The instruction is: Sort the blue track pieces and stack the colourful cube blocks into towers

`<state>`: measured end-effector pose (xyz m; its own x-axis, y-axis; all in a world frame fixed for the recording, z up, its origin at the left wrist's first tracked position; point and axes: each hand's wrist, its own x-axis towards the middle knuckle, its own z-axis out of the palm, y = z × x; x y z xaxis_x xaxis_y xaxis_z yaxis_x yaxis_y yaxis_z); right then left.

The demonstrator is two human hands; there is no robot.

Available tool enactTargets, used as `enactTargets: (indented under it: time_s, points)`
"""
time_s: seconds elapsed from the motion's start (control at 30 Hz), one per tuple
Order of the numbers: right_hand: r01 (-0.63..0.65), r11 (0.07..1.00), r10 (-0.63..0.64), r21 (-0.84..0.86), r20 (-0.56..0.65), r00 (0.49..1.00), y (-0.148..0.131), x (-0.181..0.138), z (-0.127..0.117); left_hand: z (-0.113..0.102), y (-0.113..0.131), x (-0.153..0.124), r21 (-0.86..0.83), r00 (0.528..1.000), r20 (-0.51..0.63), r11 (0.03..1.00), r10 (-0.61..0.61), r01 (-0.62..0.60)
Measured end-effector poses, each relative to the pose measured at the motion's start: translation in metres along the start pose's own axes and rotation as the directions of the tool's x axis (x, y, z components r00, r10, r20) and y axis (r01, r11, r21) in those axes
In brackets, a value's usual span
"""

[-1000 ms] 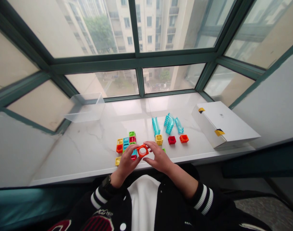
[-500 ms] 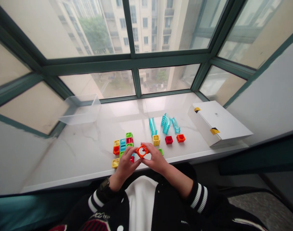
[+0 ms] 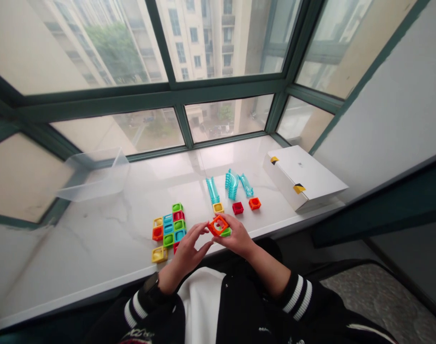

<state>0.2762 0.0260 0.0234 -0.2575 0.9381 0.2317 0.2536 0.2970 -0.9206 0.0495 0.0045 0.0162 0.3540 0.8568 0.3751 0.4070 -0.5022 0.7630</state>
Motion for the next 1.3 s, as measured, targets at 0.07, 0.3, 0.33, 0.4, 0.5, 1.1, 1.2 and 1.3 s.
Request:
enactTargets:
  time_s: [0.07, 0.3, 0.33, 0.4, 0.5, 1.1, 1.2, 1.3]
  points:
    - [-0.041, 0.999, 0.041, 0.006, -0.042, 0.998, 0.006, -0.003, -0.010, 0.007, 0.002, 0.006, -0.092, 0.998, 0.056, 0.996, -0.008, 0.013]
    - [-0.088, 0.994, 0.069, -0.060, -0.262, 0.963, 0.039, -0.010, -0.046, 0.047, 0.014, 0.042, -0.436, 0.965, 0.193, 0.866, -0.175, 0.244]
    - [-0.093, 0.992, 0.063, -0.087, -0.294, 0.954, 0.043, -0.010, -0.053, 0.055, 0.016, 0.047, -0.491, 0.950, 0.224, 0.817, -0.216, 0.301]
    - [-0.112, 0.984, 0.056, -0.140, -0.351, 0.935, 0.052, -0.010, -0.065, 0.070, 0.020, 0.058, -0.595, 0.908, 0.298, 0.686, -0.295, 0.418]
    - [-0.142, 0.970, 0.051, -0.199, -0.403, 0.914, 0.063, -0.009, -0.084, 0.090, 0.023, 0.076, -0.736, 0.813, 0.433, 0.368, -0.391, 0.569]
    - [-0.324, 0.900, 0.170, -0.291, -0.449, 0.877, 0.146, 0.029, -0.125, 0.173, 0.000, 0.141, -0.579, 0.628, 0.443, 0.331, -0.640, 0.745]
    - [-0.367, 0.885, 0.213, -0.287, -0.451, 0.867, 0.151, 0.030, -0.121, 0.176, -0.005, 0.143, -0.594, 0.607, 0.472, 0.278, -0.639, 0.755]
    - [-0.407, 0.867, 0.250, -0.287, -0.457, 0.854, 0.155, 0.028, -0.118, 0.178, -0.010, 0.145, -0.618, 0.594, 0.493, 0.224, -0.635, 0.753]
